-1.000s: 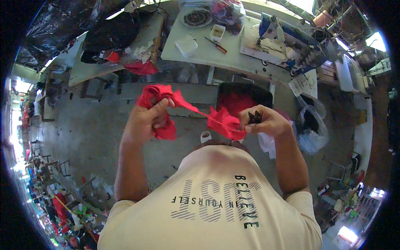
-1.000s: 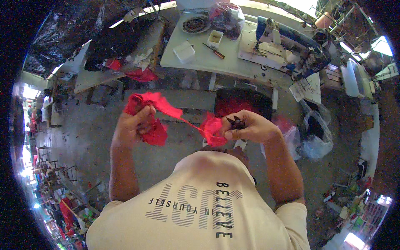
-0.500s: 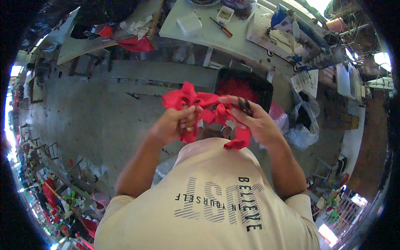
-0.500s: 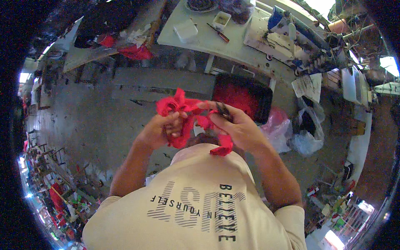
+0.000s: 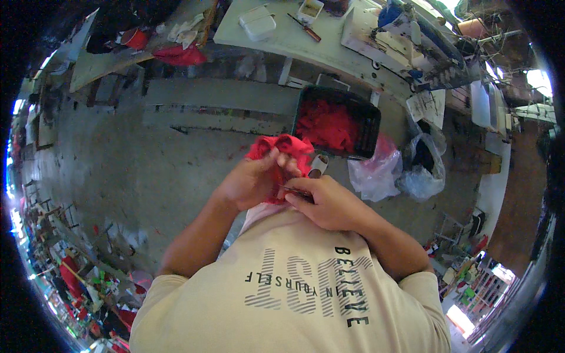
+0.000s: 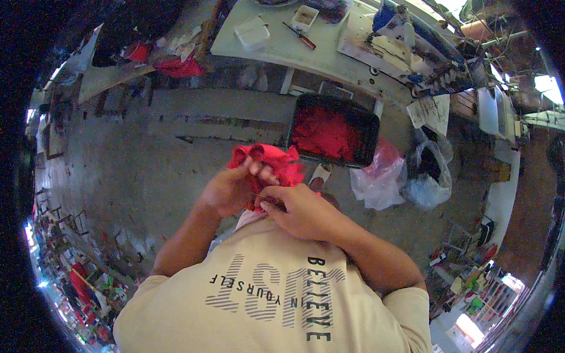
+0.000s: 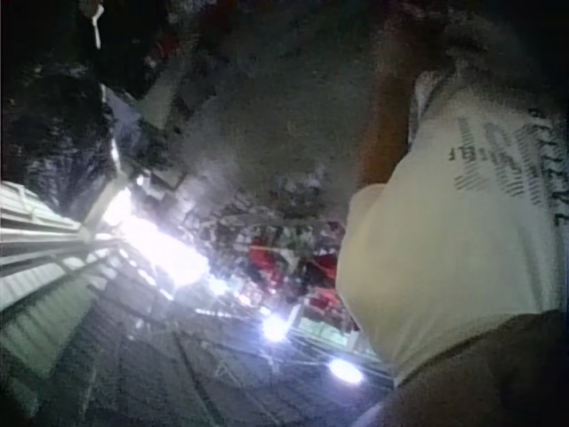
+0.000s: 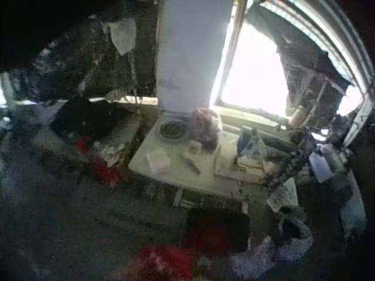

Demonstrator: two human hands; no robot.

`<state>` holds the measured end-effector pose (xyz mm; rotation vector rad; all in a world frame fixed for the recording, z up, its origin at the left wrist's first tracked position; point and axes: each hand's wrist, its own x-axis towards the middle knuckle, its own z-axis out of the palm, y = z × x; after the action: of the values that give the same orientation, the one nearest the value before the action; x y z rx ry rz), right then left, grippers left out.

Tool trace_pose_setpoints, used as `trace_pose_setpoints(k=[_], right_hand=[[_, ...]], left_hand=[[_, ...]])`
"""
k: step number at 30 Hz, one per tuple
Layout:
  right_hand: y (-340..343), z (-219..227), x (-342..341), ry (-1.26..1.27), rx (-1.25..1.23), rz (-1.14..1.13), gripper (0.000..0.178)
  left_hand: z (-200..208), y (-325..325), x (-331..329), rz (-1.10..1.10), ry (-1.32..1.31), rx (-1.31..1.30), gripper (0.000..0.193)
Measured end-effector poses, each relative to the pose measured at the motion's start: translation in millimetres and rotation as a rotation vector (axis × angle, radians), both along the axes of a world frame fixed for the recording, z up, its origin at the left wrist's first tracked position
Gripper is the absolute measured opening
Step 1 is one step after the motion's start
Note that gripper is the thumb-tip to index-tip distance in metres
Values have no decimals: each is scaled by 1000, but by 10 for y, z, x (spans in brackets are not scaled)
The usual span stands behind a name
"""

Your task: The person cuts a red fabric item into smaller pieces using scissors. They repeatedly pick up the fabric, cut it, and place the cut pieces into a black bin on the floor.

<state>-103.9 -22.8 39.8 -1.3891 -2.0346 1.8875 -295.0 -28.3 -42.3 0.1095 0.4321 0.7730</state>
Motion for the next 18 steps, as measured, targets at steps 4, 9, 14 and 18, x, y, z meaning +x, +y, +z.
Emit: trace_pose_setpoints(k=[4, 9, 14, 18], right_hand=[[15, 37, 135, -16, 19, -86, 32], [167, -290, 455, 6, 19, 5, 42], [195, -174, 515, 222, 191, -202, 18], [203, 74, 475, 169, 617, -152, 12]], left_hand=[[198, 116, -22, 190, 169, 57, 32], [675, 194, -274, 206, 292, 266, 25], [919, 247, -304, 109, 824, 407, 18], [822, 248, -202, 80, 842, 491, 14]])
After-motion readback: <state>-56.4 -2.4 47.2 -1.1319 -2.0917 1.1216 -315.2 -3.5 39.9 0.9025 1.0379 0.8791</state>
